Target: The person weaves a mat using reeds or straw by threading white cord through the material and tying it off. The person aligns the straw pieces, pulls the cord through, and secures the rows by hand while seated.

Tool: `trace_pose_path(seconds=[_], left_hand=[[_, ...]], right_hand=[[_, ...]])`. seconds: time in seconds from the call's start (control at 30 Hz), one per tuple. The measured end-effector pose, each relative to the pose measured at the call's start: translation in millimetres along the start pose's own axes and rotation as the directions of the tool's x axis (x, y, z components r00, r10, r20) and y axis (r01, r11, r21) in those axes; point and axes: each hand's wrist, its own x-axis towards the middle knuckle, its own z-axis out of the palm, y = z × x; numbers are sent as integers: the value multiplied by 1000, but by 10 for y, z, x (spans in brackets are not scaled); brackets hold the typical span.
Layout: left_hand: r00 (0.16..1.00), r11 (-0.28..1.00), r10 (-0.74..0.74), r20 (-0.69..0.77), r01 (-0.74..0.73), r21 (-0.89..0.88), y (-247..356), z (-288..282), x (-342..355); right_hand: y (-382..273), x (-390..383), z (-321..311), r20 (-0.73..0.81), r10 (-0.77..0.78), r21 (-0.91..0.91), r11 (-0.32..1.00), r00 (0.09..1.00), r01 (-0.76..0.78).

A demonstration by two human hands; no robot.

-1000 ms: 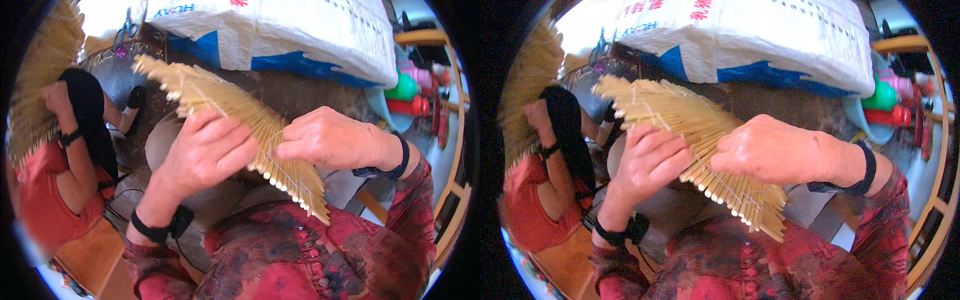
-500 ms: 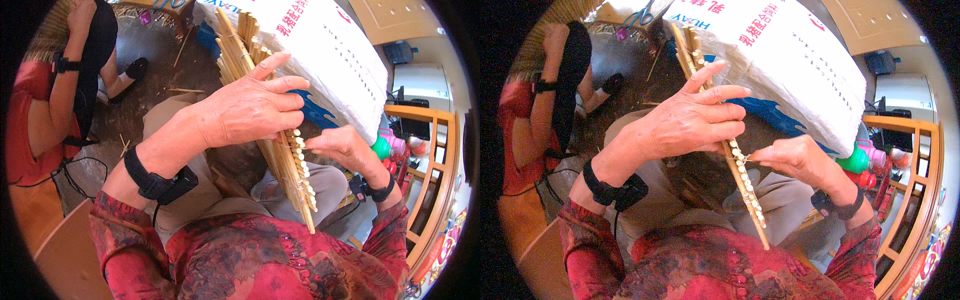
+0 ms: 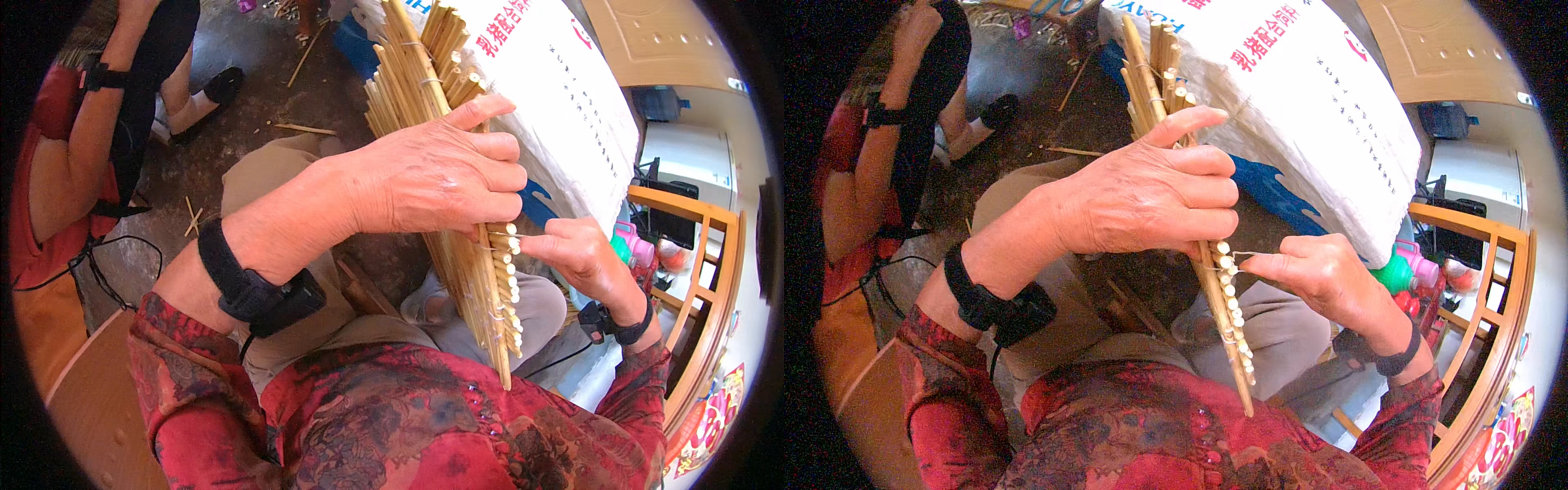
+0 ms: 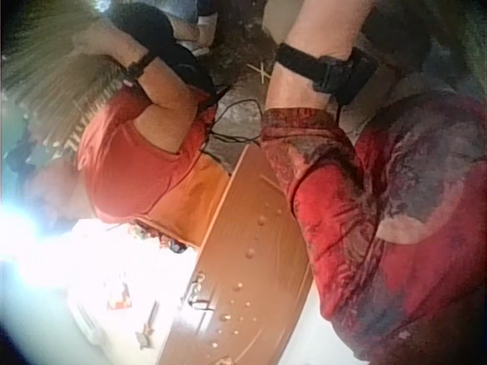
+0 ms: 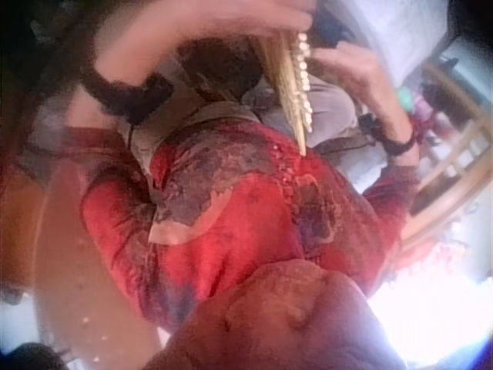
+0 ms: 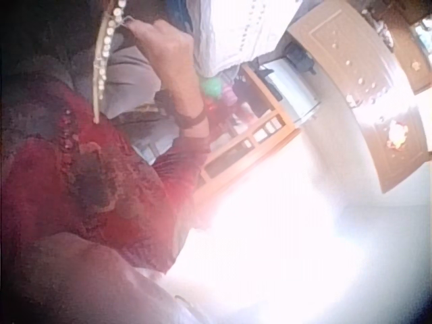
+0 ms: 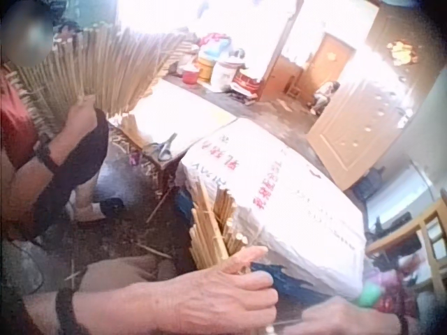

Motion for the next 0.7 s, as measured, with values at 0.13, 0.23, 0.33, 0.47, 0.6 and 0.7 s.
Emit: trace_pose_path(seconds=[0.13,0.23,0.33,0.47,0.6,0.7], left_hand=[[1000,1000,6,-5,-6,-13,0,-8,-31],[1000,1000,4,-23,-5,-12,-7,7,-26],[1000,1000,6,-19,-6,-3,-10,7,-37],[999,1000,16,-27,-16,1,-19,20,-45],[998,1000,24,-57,-23,18,-21,33,-55],[998,999,28,-60,-26,38,-19,23,-53]], right_hand=[[-6,31,-1,22,-19,-1,1000,1000,19],[-18,42,-16,55,-24,-57,998,998,27],[-20,74,-2,34,-50,-31,998,998,51],[-7,79,35,22,-56,-8,998,998,56],[-5,101,53,18,-76,-10,997,997,76],[-28,133,41,38,-75,-14,997,996,76]])
